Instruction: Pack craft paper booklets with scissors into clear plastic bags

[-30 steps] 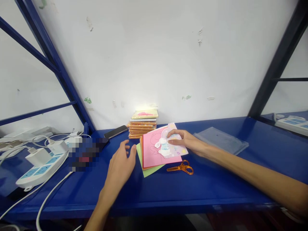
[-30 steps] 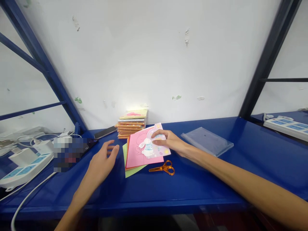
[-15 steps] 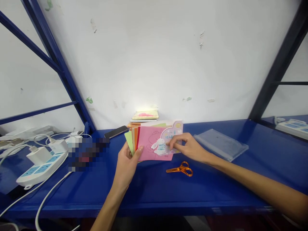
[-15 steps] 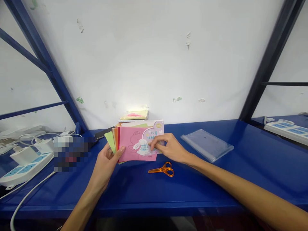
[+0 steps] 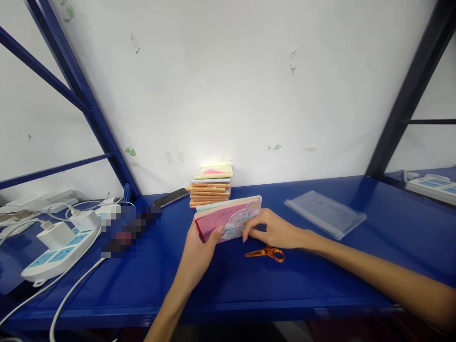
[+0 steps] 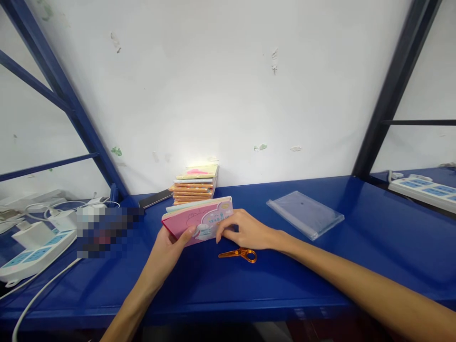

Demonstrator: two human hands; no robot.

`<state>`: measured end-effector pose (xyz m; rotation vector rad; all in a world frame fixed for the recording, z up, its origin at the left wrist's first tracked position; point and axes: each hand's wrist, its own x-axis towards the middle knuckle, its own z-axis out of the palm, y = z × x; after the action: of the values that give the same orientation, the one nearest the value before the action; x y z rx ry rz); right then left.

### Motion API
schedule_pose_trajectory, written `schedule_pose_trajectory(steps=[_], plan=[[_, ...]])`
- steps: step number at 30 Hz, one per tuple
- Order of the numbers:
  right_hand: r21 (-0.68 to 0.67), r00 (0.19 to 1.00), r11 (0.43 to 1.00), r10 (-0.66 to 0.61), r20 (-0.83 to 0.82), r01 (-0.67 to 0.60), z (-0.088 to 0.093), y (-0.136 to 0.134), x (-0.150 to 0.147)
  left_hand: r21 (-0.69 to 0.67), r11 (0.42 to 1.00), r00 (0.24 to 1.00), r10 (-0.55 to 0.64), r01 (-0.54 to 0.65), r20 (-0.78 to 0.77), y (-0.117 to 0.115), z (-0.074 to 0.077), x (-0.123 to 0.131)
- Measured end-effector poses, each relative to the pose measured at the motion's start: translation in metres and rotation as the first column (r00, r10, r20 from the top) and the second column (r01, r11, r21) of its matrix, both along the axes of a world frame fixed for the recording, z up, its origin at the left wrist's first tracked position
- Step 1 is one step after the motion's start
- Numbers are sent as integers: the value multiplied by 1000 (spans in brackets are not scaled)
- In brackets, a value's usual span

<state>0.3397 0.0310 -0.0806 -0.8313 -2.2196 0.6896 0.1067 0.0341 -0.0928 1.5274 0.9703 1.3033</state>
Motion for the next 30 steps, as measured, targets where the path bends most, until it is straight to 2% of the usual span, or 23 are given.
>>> schedule_pose_trajectory(steps=[5, 10, 16, 19, 21, 22, 24, 26, 28, 30], plan=[[-14, 1000, 1000, -18, 17, 18, 4, -1, 0, 55, 997, 998, 55, -53, -32, 1, -5, 0], [-27, 998, 1000, -1, 66, 3, 0, 0, 2, 62, 998, 989, 14, -5, -150, 1, -5, -1], [-59, 999, 998, -3, 34, 5, -3, -4, 0, -2, 999, 992, 41, -41, -117, -6, 1, 5], [-133, 994, 987, 95, 62, -86, 8, -2, 5, -16, 997, 985, 74, -77, -153, -7, 3, 5], [-207, 983, 964, 178, 39, -166, 23, 6, 20, -1, 993, 976, 113, -115, -187, -6, 3, 5], [-221, 985, 960, 174, -4, -171, 32, 11, 32, 6, 992, 971, 127, -129, -200, -5, 3, 5], [-168, 988, 986, -11, -151, -14, 50, 23, 67, 26, 989, 964, 145, -142, -223, -4, 2, 4], [-105, 939, 963, -265, -218, 247, 61, 36, 111, 44, 989, 962, 147, -141, -231, -3, 0, 4], [-48, 859, 859, -511, -38, 509, 60, 46, 158, 39, 990, 965, 142, -137, -219, -4, 0, 5], [-31, 728, 743, -645, 231, 668, 48, 54, 197, 14, 991, 973, 132, -132, -190, -6, 0, 6]])
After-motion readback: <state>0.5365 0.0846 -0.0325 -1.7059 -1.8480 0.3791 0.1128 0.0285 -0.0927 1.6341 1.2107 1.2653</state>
